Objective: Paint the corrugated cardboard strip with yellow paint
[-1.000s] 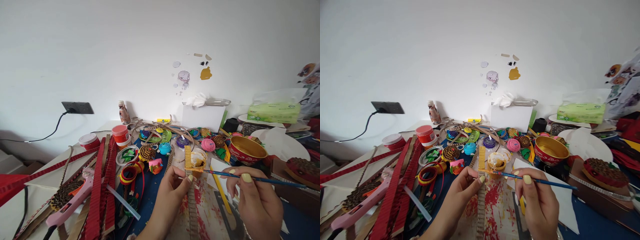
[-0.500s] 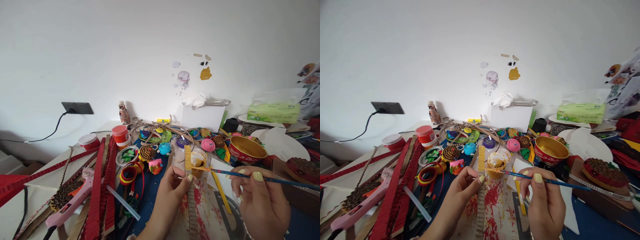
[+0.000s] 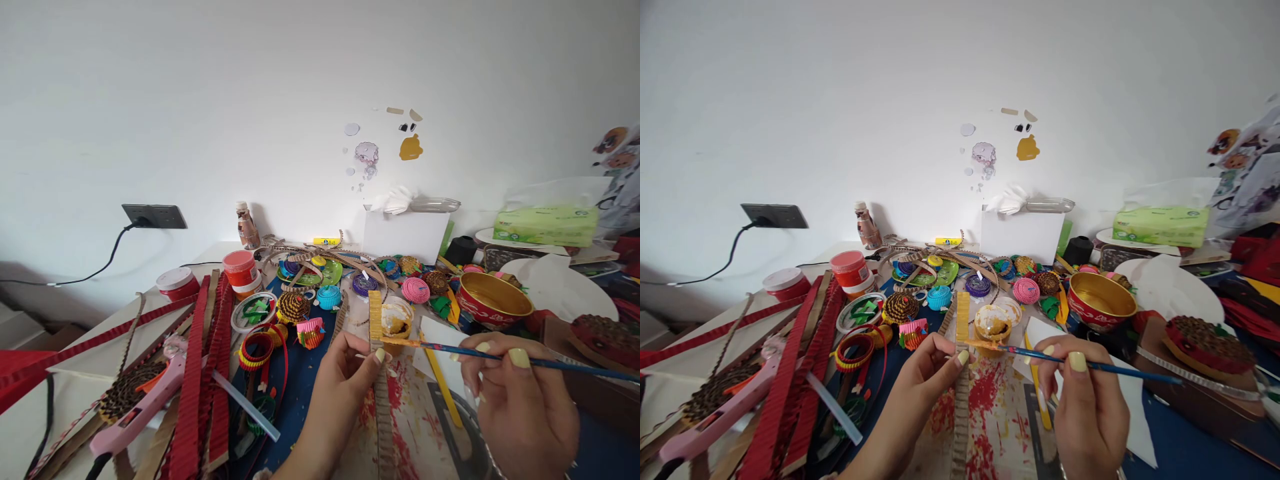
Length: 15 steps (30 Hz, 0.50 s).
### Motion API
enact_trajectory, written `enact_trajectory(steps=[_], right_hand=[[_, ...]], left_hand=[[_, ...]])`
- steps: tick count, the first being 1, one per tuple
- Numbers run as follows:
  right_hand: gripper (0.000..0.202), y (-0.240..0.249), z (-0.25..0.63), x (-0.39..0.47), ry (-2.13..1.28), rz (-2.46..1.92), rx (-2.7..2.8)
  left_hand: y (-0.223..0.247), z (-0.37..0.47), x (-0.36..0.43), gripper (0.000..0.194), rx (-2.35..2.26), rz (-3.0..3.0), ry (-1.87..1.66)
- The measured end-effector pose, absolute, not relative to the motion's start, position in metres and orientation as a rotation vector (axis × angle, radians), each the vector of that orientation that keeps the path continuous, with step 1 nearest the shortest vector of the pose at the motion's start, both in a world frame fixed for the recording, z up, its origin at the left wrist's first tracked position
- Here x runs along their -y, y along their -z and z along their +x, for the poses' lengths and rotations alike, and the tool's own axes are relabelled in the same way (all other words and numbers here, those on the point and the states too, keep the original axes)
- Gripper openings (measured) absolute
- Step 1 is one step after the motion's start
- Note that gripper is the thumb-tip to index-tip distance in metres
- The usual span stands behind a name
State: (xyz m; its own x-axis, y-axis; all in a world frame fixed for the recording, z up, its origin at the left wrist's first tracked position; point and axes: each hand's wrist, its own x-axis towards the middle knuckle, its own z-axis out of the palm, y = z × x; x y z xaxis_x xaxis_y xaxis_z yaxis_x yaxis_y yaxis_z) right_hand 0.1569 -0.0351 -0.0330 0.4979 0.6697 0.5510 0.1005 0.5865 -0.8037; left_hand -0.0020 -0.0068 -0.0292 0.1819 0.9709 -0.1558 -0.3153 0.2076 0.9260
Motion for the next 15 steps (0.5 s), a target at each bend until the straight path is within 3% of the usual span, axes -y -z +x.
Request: enact_trajectory(steps=[15], right_hand=[[0.02, 0.032, 0.169, 0.022, -0.383, -1.094, 0.89]], left_hand=[[0.03, -0.001, 0.006, 0.04, -0.964, 0.914, -1.125]])
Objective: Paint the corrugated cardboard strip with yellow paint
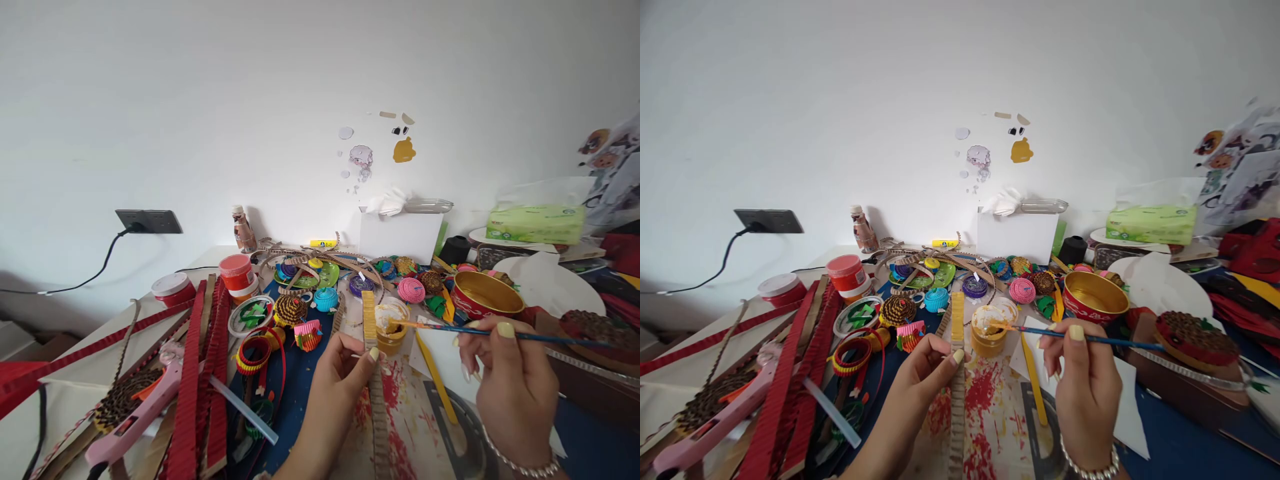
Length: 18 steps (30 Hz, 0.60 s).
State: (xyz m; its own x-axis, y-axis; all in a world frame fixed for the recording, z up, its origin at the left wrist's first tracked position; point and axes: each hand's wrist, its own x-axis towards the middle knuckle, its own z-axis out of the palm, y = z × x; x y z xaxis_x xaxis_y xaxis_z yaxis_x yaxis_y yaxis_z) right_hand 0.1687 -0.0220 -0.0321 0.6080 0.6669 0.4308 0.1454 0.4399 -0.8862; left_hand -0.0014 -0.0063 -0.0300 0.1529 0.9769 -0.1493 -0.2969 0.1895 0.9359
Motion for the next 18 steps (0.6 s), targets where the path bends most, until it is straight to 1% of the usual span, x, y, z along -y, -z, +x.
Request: enact_trajectory(steps=[4, 7, 14, 18], right_hand=[[0.027, 0.033, 0.174, 0.015, -0.352, -1.147, 0.917], [0.03, 0.034, 0.175, 0.014, -0.354, -1.168, 0.968], [0.032, 0.037, 0.177, 0.007, -0.352, -1.236, 1.059], [0.031, 0.039, 0.178, 0.004, -0.348, -1.281, 1.121]], left_hand=[[0.036, 0.0, 0.004, 0.042, -0.961, 0.911, -1.163], [0.039, 0.0, 0.004, 0.039, -0.939, 0.92, -1.171], [0.039, 0.001, 0.004, 0.042, -0.956, 0.922, -1.169], [0.04, 0.0, 0.004, 0.04, -0.942, 0.916, -1.161]])
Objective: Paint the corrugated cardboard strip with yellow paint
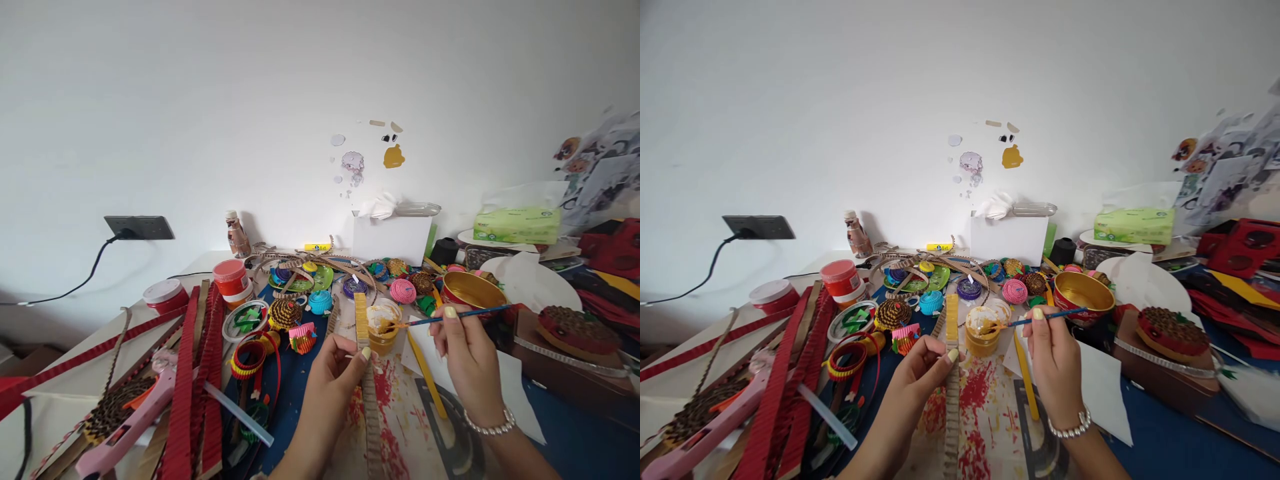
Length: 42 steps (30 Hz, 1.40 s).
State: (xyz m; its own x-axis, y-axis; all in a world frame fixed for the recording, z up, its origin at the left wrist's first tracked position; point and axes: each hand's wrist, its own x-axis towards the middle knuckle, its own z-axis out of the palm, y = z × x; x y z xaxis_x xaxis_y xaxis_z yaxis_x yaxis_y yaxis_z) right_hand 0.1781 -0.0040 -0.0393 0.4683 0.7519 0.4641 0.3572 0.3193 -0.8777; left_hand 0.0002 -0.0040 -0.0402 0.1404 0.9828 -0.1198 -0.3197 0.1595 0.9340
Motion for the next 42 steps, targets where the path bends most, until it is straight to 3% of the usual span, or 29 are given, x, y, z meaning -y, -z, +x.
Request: enact_trajectory(steps=[23, 42], right_hand=[[0.03, 0.044, 0.179, 0.001, -0.367, -1.429, 1.312], [0.043, 0.043, 0.19, -0.026, -0.64, -1.29, 1.033]], left_hand=[[0.035, 0.001, 0.007, 0.036, -0.949, 0.935, -1.174], [0.036, 0.001, 0.008, 0.035, -0.947, 0.882, -1.172]])
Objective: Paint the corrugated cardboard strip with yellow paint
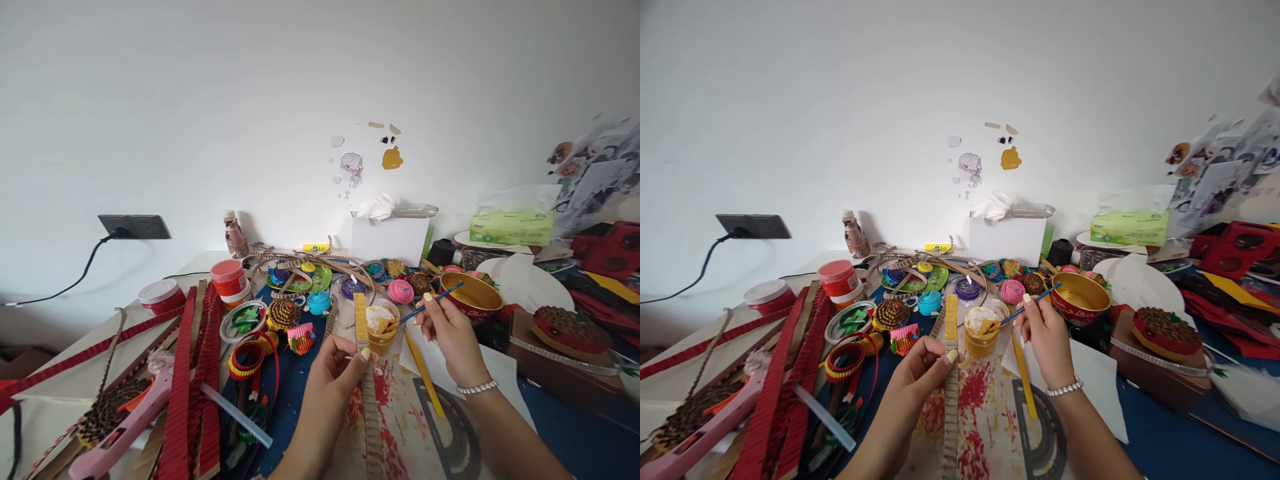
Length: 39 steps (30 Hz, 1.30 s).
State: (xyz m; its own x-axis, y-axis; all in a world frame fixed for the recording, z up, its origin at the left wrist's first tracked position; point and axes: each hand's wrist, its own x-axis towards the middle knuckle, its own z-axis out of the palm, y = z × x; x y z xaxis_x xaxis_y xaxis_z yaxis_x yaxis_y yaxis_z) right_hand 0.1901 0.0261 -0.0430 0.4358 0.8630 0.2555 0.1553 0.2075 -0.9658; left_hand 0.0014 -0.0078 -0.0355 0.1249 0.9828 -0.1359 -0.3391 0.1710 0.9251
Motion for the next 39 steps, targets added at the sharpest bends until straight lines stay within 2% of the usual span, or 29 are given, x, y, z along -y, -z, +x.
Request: enact_trajectory(steps=[10, 39], right_hand=[[0.048, 0.0411, 0.1891, -0.0231, -0.716, -1.21, 0.897], [0.045, 0.0378, 0.1898, -0.0165, -0.822, -1.093, 0.707]], left_hand=[[0.033, 0.0005, 0.0089, 0.034, -0.903, 0.856, -1.169], [0.0326, -0.0002, 0.009, 0.03, -0.928, 0.895, -1.152]])
